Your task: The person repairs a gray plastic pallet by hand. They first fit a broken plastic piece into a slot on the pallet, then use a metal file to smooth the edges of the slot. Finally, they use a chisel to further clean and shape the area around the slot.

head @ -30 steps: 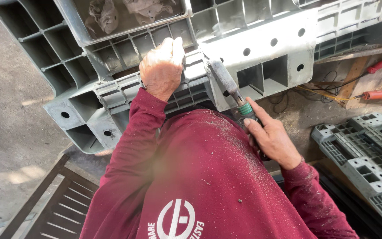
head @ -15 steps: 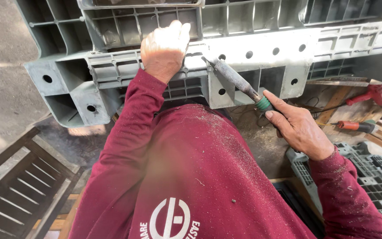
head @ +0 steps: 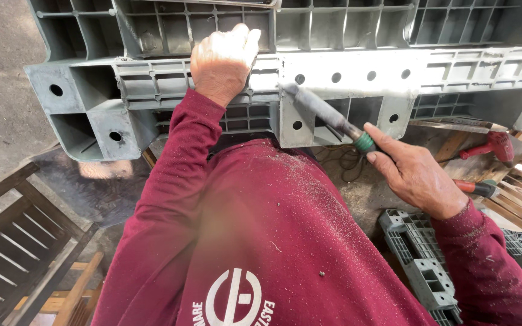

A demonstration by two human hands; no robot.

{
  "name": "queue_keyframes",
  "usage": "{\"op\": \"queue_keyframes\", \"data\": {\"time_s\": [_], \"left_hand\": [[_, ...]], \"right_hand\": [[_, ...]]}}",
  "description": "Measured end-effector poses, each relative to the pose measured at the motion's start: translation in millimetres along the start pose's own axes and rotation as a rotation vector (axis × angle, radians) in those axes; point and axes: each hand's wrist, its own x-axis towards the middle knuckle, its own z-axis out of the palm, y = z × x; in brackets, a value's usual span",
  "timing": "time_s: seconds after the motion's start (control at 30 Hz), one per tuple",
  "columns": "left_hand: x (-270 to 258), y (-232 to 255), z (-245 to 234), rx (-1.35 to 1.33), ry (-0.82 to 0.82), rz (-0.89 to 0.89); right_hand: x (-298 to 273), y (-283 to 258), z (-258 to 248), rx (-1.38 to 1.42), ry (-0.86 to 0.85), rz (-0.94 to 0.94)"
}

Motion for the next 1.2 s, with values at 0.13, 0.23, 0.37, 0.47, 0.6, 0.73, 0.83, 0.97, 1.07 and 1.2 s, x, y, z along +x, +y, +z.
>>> {"op": "queue_keyframes", "data": {"time_s": [0.13, 0.23, 0.37, 0.47, 0.6, 0.73, 0.83, 0.97, 1.07, 1.2], "left_hand": [[-0.5, -0.9, 0.8, 0.011, -0.020, -0.036], [-1.9, 0.7, 2.7, -0.016, -0.036, -0.042], [-2.1, 1.4, 4.3, -0.041, -0.030, -0.112], [-4.2, 4.0, 4.0, -0.031, -0.026, -0.139], [0.4, 1.3, 2.3, -0.100, -0.014, -0.122], [2.8, 4.9, -3.6, -0.134, -0.096, -0.219], [6.5, 2.3, -18.3, -0.254, -0.255, -0.183], [12.0, -6.8, -47.5, -0.398, -0.446, -0.043], [15.8, -7.4, -62.7, -0.354, -0.430, 0.030], [21.4, -1.2, -65.0, -0.233, -0.559, 0.023]], "right_hand": [[10.9, -3.3, 0.5, -0.025, 0.005, 0.076], [11.5, -6.7, 3.3, -0.021, 0.028, 0.026], [9.0, -8.6, 5.0, -0.003, -0.003, 0.108], [10.6, -8.2, 11.1, -0.004, 0.049, 0.037], [10.7, -15.0, 24.0, 0.030, 0.125, -0.025], [6.4, -21.9, 37.0, 0.041, 0.064, 0.232], [7.8, -25.9, 47.9, 0.084, 0.114, 0.263], [-1.7, -34.9, 64.1, 0.145, 0.209, 0.144], [-2.6, -37.2, 73.6, 0.166, 0.214, 0.211], [0.9, -38.6, 80.2, 0.245, 0.125, 0.431]]}}
